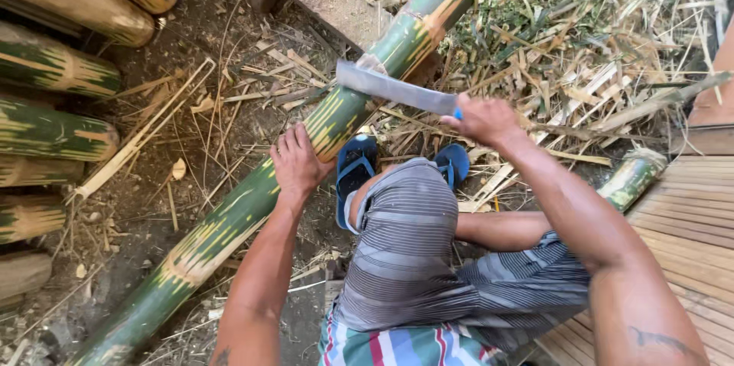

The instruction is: The person sits on the ground and uses a machete to peel the outer green layer off a long bamboo pole. They repeatedly strike the bamboo to remove strips of the outer skin, rotating the pole as needed. After finishing, they place the peeled pole upright among other bamboo poles.

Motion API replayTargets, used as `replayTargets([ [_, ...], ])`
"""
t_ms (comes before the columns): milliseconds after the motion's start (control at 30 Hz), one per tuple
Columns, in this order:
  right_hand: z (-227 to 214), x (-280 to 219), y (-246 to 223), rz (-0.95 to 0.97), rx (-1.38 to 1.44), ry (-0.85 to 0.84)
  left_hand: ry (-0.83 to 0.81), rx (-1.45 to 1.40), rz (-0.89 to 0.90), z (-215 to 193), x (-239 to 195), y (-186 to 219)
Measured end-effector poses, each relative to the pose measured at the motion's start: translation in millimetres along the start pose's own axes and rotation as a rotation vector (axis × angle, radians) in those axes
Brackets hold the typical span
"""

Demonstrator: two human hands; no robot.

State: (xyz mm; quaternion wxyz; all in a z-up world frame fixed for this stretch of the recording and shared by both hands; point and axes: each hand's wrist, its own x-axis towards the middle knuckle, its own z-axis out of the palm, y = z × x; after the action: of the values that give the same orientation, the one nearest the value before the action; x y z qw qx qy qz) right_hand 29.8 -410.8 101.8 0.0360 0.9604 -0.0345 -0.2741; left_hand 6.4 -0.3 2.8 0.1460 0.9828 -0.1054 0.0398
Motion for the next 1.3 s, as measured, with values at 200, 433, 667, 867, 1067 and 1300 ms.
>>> replayTargets([
  [200, -7.5, 12.4, 60.9, 0.364, 0.378, 0.448, -0.004, -0.007, -0.019, -3.2, -6.2, -1.4],
  [433, 2.8, -14.5, 18.0, 0.24, 0.214, 0.188, -0.175, -0.082, -0.025, -6.8, 10.6, -10.1],
  [667, 0.5, 7.1, 60.6, 0.318, 0.52, 0.564, -0.5, -0.204, -0.072, -28.4, 23.3, -23.6],
  [867, 32.7, -8.7, 32.0, 0.277, 0.399, 0.358, -0.853, -0.54, -0.157, -30.0, 51.7, -37.1],
  [1067, 31.6, -8.4, -5.3, 0.283, 0.483, 0.418, -0.96, -0.562, -0.174, -4.4, 64.1, -50.9],
  [1300, 25.1, -22.0, -64.6, 0.031, 0.286, 0.21, -0.991, -0.581, -0.215, -8.3, 64.9, -46.8],
])
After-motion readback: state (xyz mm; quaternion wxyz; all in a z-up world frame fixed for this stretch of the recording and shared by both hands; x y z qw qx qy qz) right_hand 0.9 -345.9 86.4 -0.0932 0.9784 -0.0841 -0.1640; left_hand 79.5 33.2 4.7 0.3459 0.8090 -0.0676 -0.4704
